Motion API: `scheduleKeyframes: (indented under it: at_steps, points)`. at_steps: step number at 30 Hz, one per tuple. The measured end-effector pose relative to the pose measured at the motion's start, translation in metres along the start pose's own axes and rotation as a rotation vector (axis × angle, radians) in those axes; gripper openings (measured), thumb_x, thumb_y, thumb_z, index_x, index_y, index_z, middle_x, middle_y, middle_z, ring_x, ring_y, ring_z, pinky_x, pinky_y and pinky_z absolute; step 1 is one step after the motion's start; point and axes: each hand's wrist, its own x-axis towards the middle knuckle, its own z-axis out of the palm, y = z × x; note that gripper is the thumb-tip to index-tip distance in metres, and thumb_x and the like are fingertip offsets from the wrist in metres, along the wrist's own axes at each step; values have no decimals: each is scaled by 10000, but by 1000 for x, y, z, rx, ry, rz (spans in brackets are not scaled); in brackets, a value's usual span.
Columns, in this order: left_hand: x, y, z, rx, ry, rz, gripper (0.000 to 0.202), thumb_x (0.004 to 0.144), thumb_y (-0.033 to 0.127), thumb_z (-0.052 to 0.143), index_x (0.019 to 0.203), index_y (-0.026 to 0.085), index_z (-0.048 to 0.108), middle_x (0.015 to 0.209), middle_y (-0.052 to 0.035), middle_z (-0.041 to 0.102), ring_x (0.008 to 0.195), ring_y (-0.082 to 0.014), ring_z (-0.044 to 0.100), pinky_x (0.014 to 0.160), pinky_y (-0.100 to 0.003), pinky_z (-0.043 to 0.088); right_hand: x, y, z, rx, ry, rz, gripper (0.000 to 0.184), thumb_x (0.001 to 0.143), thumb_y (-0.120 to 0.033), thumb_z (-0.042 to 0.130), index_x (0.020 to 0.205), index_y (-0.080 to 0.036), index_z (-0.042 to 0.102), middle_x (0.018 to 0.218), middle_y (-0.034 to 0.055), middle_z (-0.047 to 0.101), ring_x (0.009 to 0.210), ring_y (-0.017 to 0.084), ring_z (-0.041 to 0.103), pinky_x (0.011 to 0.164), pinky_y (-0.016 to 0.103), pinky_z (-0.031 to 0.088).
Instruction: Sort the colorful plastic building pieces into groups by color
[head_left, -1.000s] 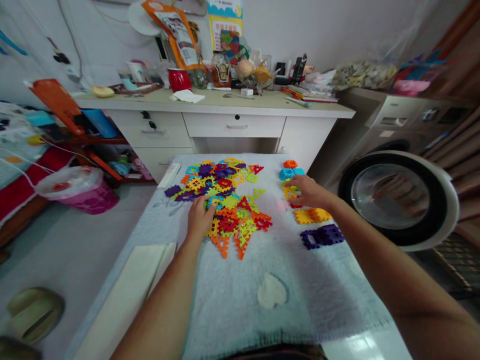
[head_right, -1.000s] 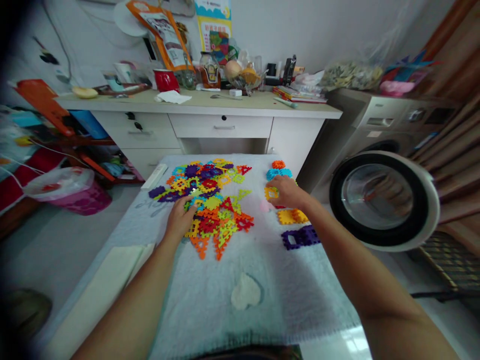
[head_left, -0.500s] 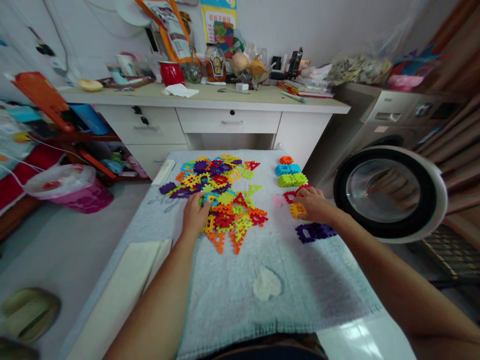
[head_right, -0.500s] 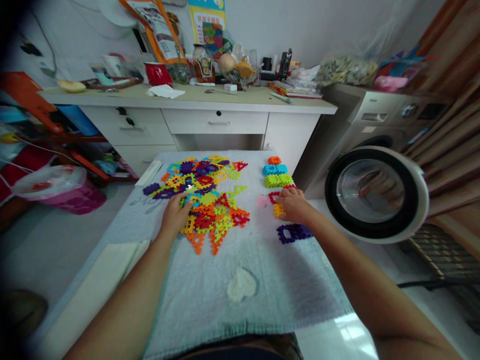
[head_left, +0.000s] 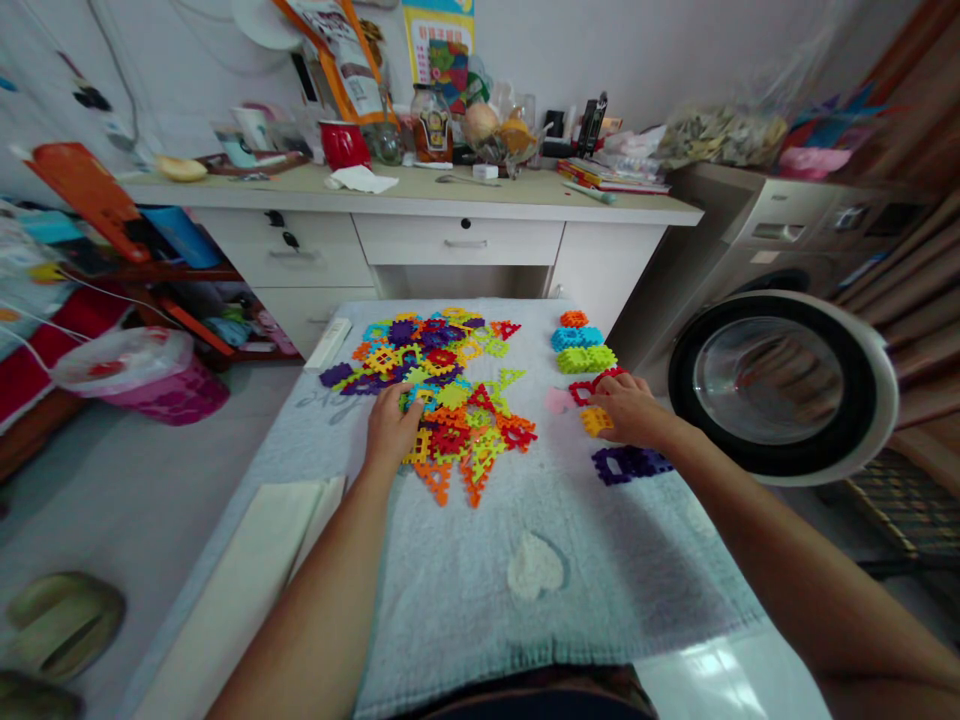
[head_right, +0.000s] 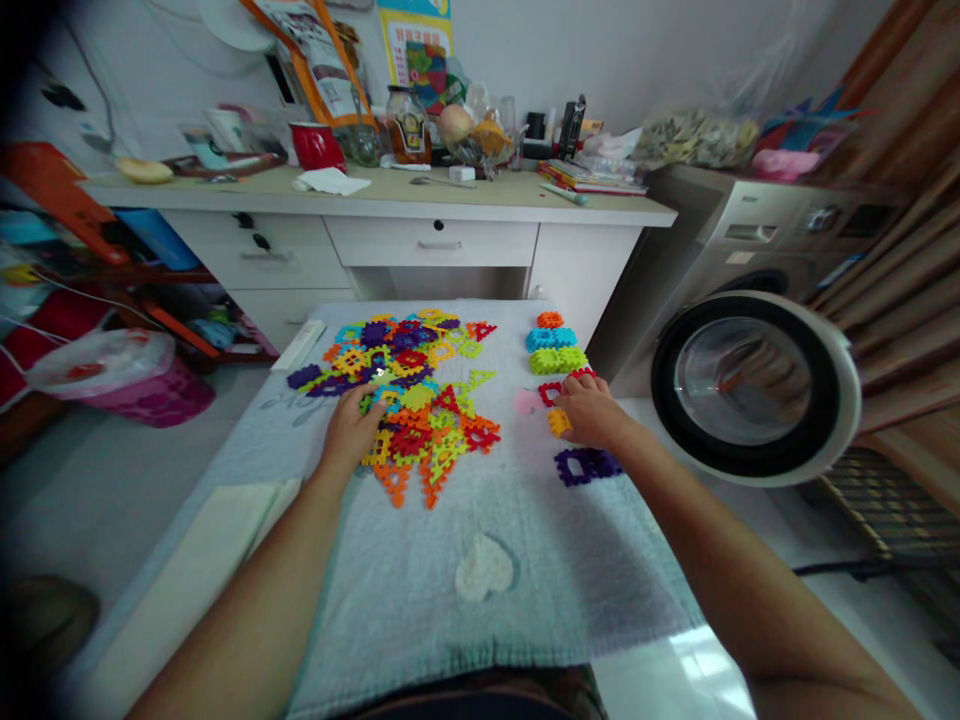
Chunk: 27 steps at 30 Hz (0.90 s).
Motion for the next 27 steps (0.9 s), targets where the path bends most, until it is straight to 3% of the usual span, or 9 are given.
scheduleKeyframes:
  at_steps: [6, 13, 18, 23, 27]
  points:
    - [0, 0, 2, -12, 4, 1, 328, 813, 366, 575, 1086, 208, 665, 1162, -99, 657, 1165, -265, 602, 1090, -434, 451, 6, -25, -17, 123, 107, -39, 452, 791, -340, 784, 1222, -219, 717, 1264, 149, 613, 1169, 355, 521, 1011, 504, 398]
    - [1, 0, -1, -72, 87, -15, 300, 866, 402, 530, 1051, 213, 671, 1179, -102, 632, 1213, -255, 565, 1136, -435, 406, 44, -103, -35, 400, 192, -164, 367, 912, -263, 660, 1261, -151, 682, 1233, 166, 646, 1134, 288, 572, 1016, 424, 428]
    - [3, -4, -4, -100, 160, -63, 293, 861, 398, 535, 1044, 211, 668, 1180, -103, 621, 1217, -251, 557, 1128, -422, 413, 68, -143, -17, 566, 301, -94, 370, 953, -205, 557, 1310, -157, 640, 1312, 151, 624, 1206, 271, 534, 1049, 409, 411]
    - [4, -5, -2, -133, 162, -89, 285, 855, 386, 530, 1034, 212, 669, 1136, -93, 643, 1170, -248, 585, 1087, -418, 446, 78, -160, 5, 635, 356, -136, 459, 982, -210, 495, 1437, -229, 550, 1479, 109, 539, 1322, 271, 436, 1105, 446, 351]
    - [4, -5, -1, -137, 143, -97, 277, 847, 388, 540, 1027, 223, 671, 1117, -81, 648, 1146, -242, 599, 1077, -415, 455, 84, -171, 8, 560, 337, -196, 501, 975, -142, 445, 1447, -269, 551, 1567, 74, 462, 1379, 282, 371, 1127, 469, 303]
